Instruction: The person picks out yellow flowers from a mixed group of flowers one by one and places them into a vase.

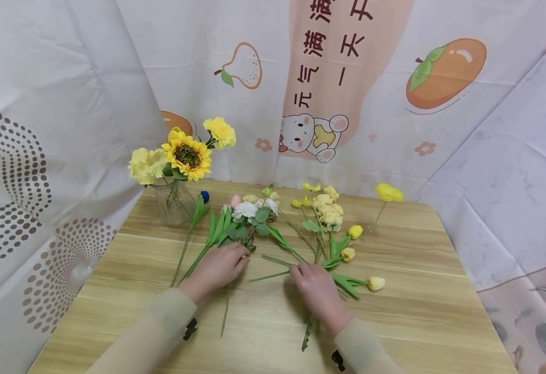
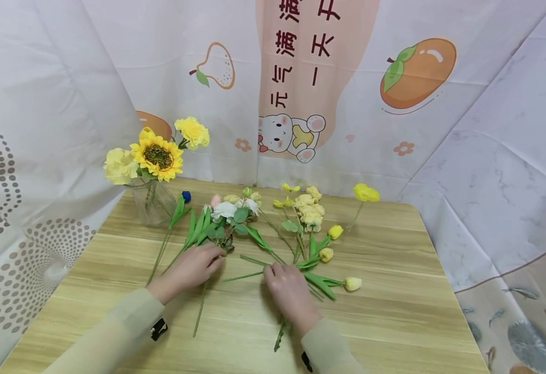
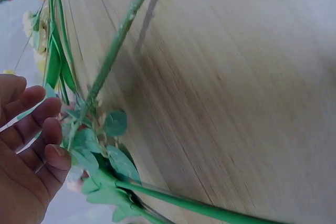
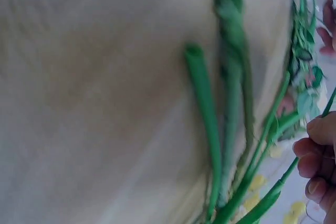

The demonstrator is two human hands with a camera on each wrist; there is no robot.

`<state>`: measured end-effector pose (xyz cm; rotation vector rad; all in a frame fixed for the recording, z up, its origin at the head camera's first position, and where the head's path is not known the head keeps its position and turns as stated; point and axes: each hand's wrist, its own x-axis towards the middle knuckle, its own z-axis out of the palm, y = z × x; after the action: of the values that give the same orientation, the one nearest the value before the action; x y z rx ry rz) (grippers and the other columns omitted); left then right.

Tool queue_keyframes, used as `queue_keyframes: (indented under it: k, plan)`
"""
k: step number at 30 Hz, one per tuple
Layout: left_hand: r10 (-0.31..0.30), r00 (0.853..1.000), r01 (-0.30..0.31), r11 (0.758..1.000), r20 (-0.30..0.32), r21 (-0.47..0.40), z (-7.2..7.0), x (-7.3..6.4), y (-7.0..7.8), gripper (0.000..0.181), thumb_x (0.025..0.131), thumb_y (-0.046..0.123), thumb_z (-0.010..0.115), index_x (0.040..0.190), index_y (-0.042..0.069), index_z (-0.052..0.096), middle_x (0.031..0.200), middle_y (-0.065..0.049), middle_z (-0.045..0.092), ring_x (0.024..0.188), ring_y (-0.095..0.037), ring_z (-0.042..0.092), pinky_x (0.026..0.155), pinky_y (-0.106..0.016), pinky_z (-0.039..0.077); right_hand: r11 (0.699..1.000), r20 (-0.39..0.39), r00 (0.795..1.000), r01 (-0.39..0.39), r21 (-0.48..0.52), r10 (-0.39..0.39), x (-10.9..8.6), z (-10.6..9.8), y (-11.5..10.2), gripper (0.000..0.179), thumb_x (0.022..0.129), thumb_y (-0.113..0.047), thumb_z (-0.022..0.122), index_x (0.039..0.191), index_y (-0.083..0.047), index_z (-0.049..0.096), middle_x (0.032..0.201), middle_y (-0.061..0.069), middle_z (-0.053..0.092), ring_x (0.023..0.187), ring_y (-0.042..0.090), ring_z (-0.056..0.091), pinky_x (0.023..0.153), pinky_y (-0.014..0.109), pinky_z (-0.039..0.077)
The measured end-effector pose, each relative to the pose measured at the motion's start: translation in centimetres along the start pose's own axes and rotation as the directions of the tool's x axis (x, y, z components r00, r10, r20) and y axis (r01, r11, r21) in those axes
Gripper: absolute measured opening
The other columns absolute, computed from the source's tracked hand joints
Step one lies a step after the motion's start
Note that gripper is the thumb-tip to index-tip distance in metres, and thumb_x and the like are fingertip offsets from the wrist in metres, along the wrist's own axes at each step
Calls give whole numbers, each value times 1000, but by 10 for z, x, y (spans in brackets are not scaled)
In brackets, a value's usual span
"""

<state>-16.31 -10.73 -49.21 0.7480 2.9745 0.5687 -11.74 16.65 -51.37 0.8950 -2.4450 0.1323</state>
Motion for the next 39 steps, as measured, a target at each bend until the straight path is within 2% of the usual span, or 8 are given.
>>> queue_keyframes:
  k: [11, 15, 19, 23, 28, 33, 35, 39]
  plan:
    - [71, 990, -79, 995, 118, 63, 12, 6, 21, 23, 104, 29, 59, 119, 16, 72, 113, 0, 69, 104, -20, 66, 90, -40, 57, 1000, -10, 1000, 2, 26, -2, -23, -6, 23, 23, 80, -4, 78, 103, -5, 72, 87, 7, 73, 75, 21, 68, 69, 35, 59]
    - [130, 985, -146, 980, 116, 138, 16, 9, 29, 26, 104, 30, 59, 123, 17, 71, 119, -2, 66, 109, -22, 62, 96, -40, 54, 997, -34, 997, -68, 41, 69, -37, -19, 52, 27, 81, -6, 75, 108, -1, 71, 90, 11, 73, 79, 26, 68, 71, 39, 60]
    - [155, 982, -173, 968, 109, 182, 27, 13, 35, 25, 104, 32, 59, 121, 18, 70, 113, 0, 65, 102, -20, 60, 85, -38, 57, 977, 23, 978, -209, 41, 209, -56, -33, 81, 38, 86, -15, 76, 118, 2, 68, 102, 19, 71, 92, 37, 67, 82, 52, 57]
    - [133, 984, -154, 970, 118, 190, 37, 16, 44, 22, 105, 31, 57, 117, 17, 69, 109, -1, 63, 99, -20, 63, 80, -38, 58, 921, 165, 911, -387, 30, 378, -79, -47, 105, 60, 87, -30, 78, 135, 2, 59, 125, 28, 63, 111, 50, 58, 94, 66, 47]
    - [116, 988, -140, 951, 101, 276, 47, 20, 56, 22, 103, 35, 61, 112, 18, 70, 103, -1, 63, 91, -20, 65, 62, -35, 57, 831, 387, 771, -556, 21, 506, -107, -58, 126, 88, 89, -54, 74, 154, -6, 38, 149, 35, 41, 126, 65, 40, 96, 82, 33]
    - [158, 986, -166, 923, 50, 348, 60, 25, 66, 22, 102, 36, 64, 108, 17, 72, 103, -1, 64, 93, -19, 61, 63, -31, 56, 775, 560, 637, -632, -15, 530, -130, -62, 135, 105, 87, -67, 68, 161, -11, 21, 155, 39, 25, 132, 71, 25, 92, 91, 23]
    - [181, 983, -185, 919, 45, 347, 63, 26, 70, 19, 102, 32, 63, 106, 17, 72, 103, -2, 63, 91, -19, 60, 62, -29, 56, 761, 597, 602, -648, -22, 530, -136, -62, 137, 108, 86, -69, 68, 161, -10, 19, 156, 40, 21, 133, 72, 21, 90, 92, 21]
    - [188, 980, -200, 923, 66, 329, 64, 25, 78, 10, 102, 18, 62, 103, 15, 72, 98, -2, 63, 80, -16, 64, 55, -29, 54, 760, 624, 580, -649, -35, 524, -143, -59, 138, 110, 84, -72, 67, 160, -7, 21, 157, 39, 18, 134, 71, 18, 88, 94, 19]
